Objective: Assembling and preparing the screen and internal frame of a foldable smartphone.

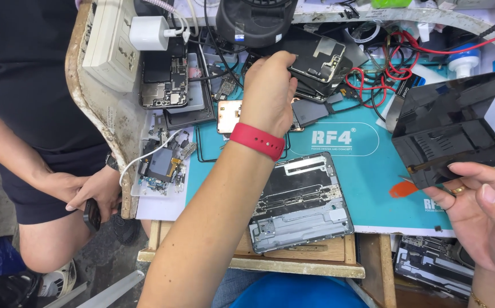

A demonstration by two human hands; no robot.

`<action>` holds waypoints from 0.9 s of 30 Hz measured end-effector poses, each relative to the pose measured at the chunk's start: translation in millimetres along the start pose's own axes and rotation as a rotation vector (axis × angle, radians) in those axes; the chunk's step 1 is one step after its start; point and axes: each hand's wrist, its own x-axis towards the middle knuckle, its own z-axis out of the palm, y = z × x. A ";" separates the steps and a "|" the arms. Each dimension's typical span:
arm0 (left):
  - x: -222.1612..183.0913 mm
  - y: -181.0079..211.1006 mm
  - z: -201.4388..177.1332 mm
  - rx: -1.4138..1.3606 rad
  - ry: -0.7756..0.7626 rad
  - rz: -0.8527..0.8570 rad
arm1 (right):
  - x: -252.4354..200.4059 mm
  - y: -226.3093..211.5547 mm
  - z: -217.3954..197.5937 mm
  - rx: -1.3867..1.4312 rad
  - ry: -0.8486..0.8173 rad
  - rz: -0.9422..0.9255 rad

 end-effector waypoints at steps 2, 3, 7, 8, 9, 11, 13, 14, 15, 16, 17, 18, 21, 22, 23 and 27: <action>-13.8 5.7 8.6 -0.010 0.007 -0.026 | 0.2 -2.0 0.9 -0.009 0.002 0.000; -20.8 8.6 12.7 -0.021 0.016 -0.051 | 0.1 -2.9 1.5 -0.018 0.000 0.001; -18.0 -8.7 12.2 0.143 -0.038 0.060 | -0.1 -2.1 0.3 0.004 0.014 0.003; -21.4 -9.9 12.6 0.161 -0.052 0.076 | -0.7 -1.4 -1.3 0.008 0.011 0.003; -24.8 -11.3 13.2 0.178 -0.066 0.091 | -1.1 -0.6 -3.3 0.013 0.009 0.003; -24.8 -12.2 11.2 0.180 -0.083 0.109 | -0.9 -3.8 0.9 0.008 0.027 0.005; -28.4 -9.8 9.7 0.180 -0.095 0.130 | -1.9 -5.1 2.9 0.005 0.039 0.009; -31.5 -6.0 10.7 0.192 -0.081 0.072 | -1.3 -5.0 2.5 -0.010 0.034 0.011; -34.6 -2.1 11.7 0.204 -0.067 0.015 | -0.8 -5.0 2.2 -0.025 0.029 0.013; -37.4 -0.7 10.1 0.204 -0.066 0.015 | -1.7 -3.2 2.4 -0.025 0.029 0.014; -40.0 0.7 8.5 0.214 -0.066 0.019 | -2.5 -1.4 2.4 -0.027 0.073 0.011; -42.6 2.0 7.8 0.225 -0.069 0.023 | -3.3 0.1 2.1 -0.030 0.118 0.007; -56.1 0.0 -4.0 0.340 -0.089 0.177 | -6.1 6.7 1.1 -0.064 0.199 -0.022; -61.5 -3.7 -14.0 0.340 -0.092 0.175 | -6.1 4.4 3.7 -0.066 0.202 -0.022; -66.7 -7.4 -24.0 0.428 -0.181 0.303 | -5.9 2.1 6.1 -0.014 0.190 0.013; -103.4 -7.8 -70.7 0.906 -0.447 0.824 | -7.3 -3.9 16.2 0.080 0.088 0.027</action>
